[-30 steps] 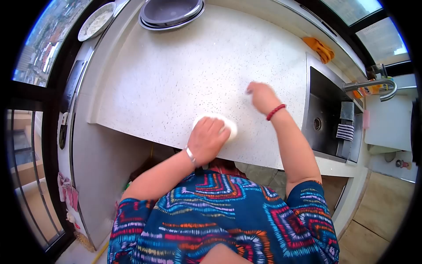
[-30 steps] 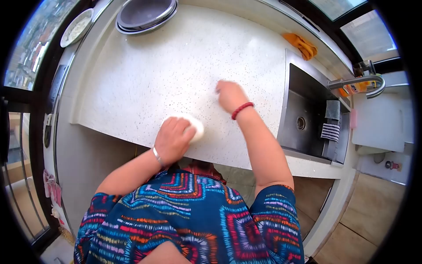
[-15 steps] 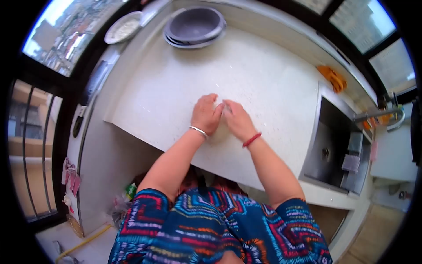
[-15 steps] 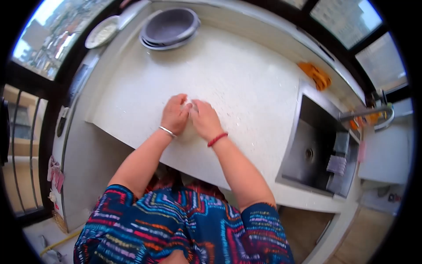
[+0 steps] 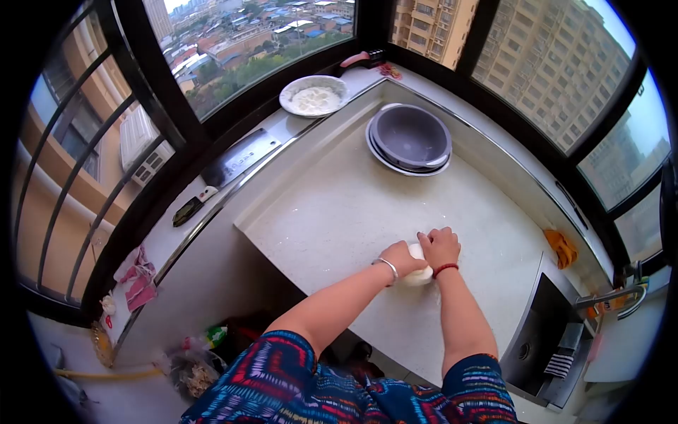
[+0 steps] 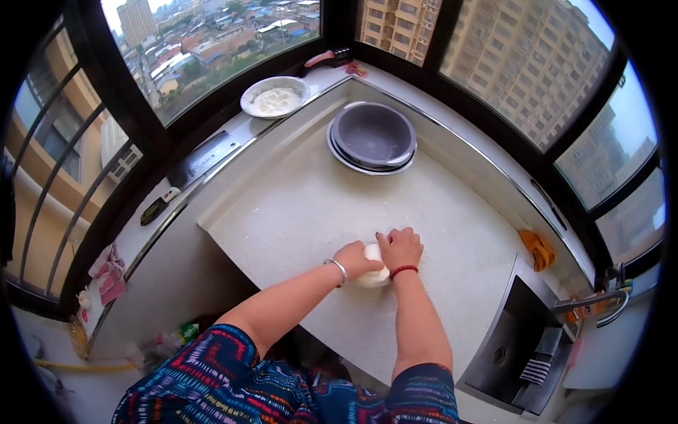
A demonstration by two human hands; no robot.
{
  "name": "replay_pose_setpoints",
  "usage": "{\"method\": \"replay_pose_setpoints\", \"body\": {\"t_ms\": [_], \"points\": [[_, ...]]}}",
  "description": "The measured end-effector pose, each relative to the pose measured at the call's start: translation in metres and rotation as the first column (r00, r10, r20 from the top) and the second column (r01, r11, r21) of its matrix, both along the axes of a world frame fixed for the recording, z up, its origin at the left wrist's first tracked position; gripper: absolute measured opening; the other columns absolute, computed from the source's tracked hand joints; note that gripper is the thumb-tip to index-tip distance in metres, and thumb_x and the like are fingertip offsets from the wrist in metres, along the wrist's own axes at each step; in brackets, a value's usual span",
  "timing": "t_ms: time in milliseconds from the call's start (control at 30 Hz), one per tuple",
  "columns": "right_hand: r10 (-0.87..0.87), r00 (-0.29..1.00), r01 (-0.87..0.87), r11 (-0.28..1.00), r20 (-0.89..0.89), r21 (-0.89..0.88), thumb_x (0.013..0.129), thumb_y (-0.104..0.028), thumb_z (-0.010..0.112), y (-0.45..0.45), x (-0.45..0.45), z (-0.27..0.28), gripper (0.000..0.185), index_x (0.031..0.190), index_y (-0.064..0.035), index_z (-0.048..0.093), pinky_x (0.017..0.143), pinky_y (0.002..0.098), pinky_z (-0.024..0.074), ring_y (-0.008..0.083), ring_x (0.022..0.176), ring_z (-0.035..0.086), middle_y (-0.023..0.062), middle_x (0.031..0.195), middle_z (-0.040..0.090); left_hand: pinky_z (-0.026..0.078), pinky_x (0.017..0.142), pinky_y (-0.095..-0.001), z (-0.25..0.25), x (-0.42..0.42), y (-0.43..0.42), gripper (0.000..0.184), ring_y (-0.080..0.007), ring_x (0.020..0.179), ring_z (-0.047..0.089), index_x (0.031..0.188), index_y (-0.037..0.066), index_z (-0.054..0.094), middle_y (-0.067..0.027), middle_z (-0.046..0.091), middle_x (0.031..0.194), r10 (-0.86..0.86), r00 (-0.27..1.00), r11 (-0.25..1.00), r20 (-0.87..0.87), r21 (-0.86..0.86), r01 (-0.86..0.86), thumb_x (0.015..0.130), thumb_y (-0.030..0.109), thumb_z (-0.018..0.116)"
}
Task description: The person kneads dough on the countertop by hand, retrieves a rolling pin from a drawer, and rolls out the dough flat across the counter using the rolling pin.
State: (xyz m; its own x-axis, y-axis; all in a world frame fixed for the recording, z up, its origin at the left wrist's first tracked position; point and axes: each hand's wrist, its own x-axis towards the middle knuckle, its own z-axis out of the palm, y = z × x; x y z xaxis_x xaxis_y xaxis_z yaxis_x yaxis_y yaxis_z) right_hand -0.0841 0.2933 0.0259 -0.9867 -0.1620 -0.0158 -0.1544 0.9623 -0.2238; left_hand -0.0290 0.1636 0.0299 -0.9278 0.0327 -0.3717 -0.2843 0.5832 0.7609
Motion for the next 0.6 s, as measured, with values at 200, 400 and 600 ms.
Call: {"method": "replay_pose_setpoints", "body": {"t_ms": [200,400,600], "points": [[0.121,0.880,0.121,0.878,0.459,-0.462,0.085,-0.035,0.058,0.003,0.023,0.044,0.033,0.089,-0.0026,0.061,0.070,0.0363,0.0478,0.0294,0.078,0.061,0.0150,0.088,0.066,0.049,0.086,-0.0402,0.022,0.055,0.003,0.061,-0.0370,0.099,0.059,0.107,-0.003,0.049,-0.0236,0.060,0.105,0.091,0.994,0.995,-0.059,0.047,-0.088,0.063,0.026,0.079],[-0.028,0.923,-0.103,0.943,-0.384,-0.317,0.087,-0.023,0.049,-0.020,0.104,-0.017,0.019,0.086,-0.0080,0.061,0.072,0.0473,0.0426,0.0354,0.080,0.056,0.0149,0.084,0.061,0.045,0.092,-0.0395,-0.017,0.063,-0.012,0.065,-0.0373,0.103,0.055,0.110,-0.001,0.049,-0.0238,0.055,0.111,-0.202,0.944,0.960,-0.260,-0.243,0.138,0.062,0.031,0.078],[-0.178,0.949,0.166,0.984,-0.259,-0.067,0.086,-0.028,0.053,-0.018,0.036,-0.022,0.022,0.084,-0.0097,0.066,0.075,0.0474,0.0428,0.0334,0.087,0.056,0.0107,0.088,0.062,0.048,0.086,-0.0390,0.005,0.007,-0.040,0.058,-0.0327,0.095,0.061,0.102,-0.002,0.060,-0.0231,0.063,0.098,-0.199,0.978,0.978,-0.065,0.057,0.202,0.069,0.043,0.072]]}}
